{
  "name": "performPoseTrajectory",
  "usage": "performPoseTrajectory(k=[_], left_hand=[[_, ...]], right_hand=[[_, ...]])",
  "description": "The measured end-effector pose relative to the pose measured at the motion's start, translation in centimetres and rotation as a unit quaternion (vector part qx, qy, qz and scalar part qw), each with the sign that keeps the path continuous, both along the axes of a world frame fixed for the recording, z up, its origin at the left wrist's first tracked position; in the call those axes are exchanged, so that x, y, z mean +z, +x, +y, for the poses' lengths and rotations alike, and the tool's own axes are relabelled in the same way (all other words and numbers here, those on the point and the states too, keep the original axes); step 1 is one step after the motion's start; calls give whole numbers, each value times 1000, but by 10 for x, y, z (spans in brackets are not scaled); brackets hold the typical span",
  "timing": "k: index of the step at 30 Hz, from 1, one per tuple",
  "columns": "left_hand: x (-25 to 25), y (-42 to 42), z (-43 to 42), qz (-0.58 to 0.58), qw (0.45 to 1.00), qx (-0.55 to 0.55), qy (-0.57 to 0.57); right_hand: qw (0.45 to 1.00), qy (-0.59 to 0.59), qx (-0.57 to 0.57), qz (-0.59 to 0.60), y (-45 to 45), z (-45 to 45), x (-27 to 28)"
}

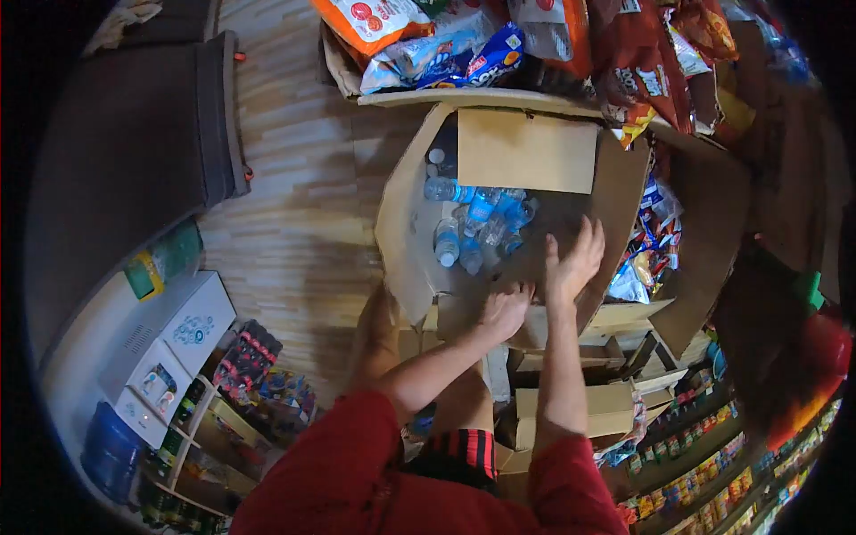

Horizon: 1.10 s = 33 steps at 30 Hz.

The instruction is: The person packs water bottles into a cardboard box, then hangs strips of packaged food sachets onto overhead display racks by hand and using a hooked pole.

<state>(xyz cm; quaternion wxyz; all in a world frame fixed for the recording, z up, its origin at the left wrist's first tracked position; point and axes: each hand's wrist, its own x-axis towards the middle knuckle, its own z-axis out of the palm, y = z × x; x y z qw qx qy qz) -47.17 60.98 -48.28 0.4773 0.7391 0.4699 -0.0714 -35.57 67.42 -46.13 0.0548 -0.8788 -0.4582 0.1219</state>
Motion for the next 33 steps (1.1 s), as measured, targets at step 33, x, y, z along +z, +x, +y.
performPoseTrajectory(k=[33], left_hand=[[7,-62,294,27,837,-266,477]], right_hand=[[958,-258,-89,86,25,-57,-112]])
